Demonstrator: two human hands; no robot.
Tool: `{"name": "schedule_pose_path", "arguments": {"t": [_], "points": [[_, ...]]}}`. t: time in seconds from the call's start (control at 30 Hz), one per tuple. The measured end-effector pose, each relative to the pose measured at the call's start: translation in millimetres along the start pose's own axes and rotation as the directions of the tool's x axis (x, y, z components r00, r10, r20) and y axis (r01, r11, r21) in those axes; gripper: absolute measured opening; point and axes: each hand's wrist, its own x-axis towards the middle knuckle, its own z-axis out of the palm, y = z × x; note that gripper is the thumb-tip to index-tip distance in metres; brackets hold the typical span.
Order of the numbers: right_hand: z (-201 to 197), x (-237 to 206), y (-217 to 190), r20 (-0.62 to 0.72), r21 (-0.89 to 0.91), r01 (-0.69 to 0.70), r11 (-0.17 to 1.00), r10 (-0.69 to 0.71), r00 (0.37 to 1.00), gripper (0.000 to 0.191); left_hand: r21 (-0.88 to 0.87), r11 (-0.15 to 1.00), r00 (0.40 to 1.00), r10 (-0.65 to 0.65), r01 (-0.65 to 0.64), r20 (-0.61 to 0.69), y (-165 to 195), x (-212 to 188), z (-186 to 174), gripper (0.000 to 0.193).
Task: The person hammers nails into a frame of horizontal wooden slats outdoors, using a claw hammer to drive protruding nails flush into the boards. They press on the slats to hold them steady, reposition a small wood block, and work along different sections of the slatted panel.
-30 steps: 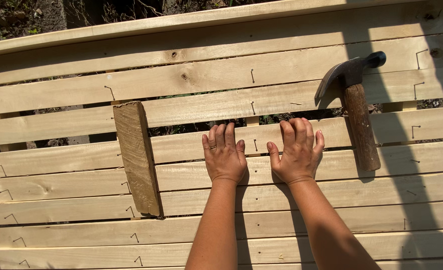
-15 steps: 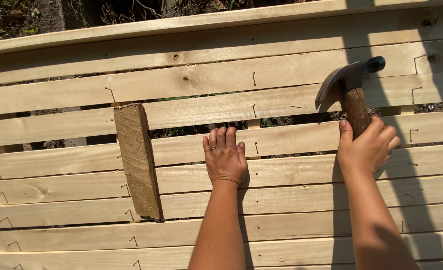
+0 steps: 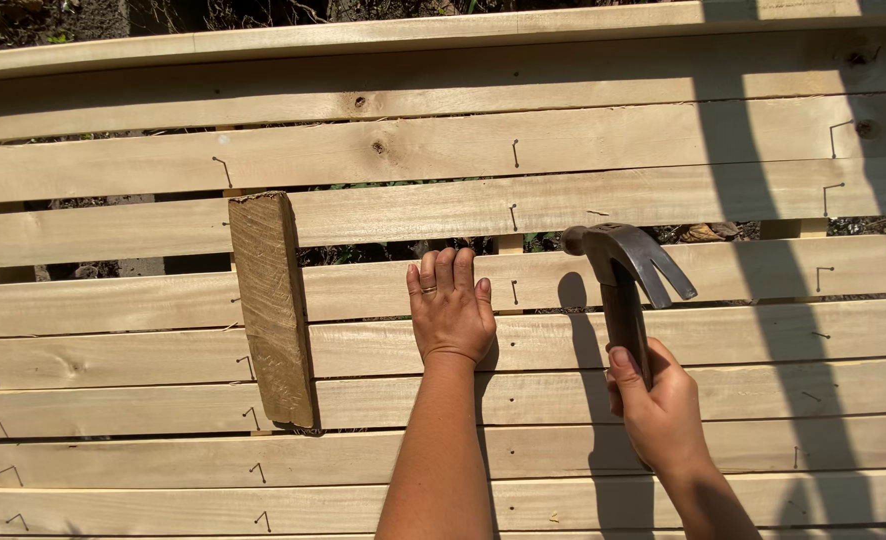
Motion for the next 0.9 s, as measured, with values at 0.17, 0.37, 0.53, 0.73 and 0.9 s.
{"name": "schedule_pose_path", "arguments": {"t": [0.17,0.37,0.53,0.73,0.9], "points": [[-1.6,-31.2,-8.2,0.064,-0.168,0.13,0.977,-0.121,0.991,0.032,0.02,1.0,1.0,0.002,-0.002,0.025,-0.2,0.4,0.2,0.046],[20.3,-33.7,-10.4,0.129,-0.257,0.379,0.889,-0.357,0.925,0.022,0.015,1.0,1.0,0.018,-0.018,-0.007,-1.1,1.1,-0.6,0.044],[21.7,-28.3,4.1,0.039,-0.414,0.134,0.9,-0.129,0.991,0.022,-0.015,1.0,0.998,0.026,-0.027,-0.06,-0.8,3.9,-2.2,0.043],[25.1,-25.8,5.2,0.065,-0.321,0.639,0.699,-0.657,0.751,0.013,-0.037,0.999,0.994,0.031,-0.035,-0.105,-0.3,1.6,-5.4,0.042],[28.4,-20.7,-12.4,0.027,-0.42,0.236,0.876,-0.247,0.969,0.03,-0.044,0.999,0.999,0.007,-0.01,-0.053,-0.2,1.1,-5.6,0.044]]}}
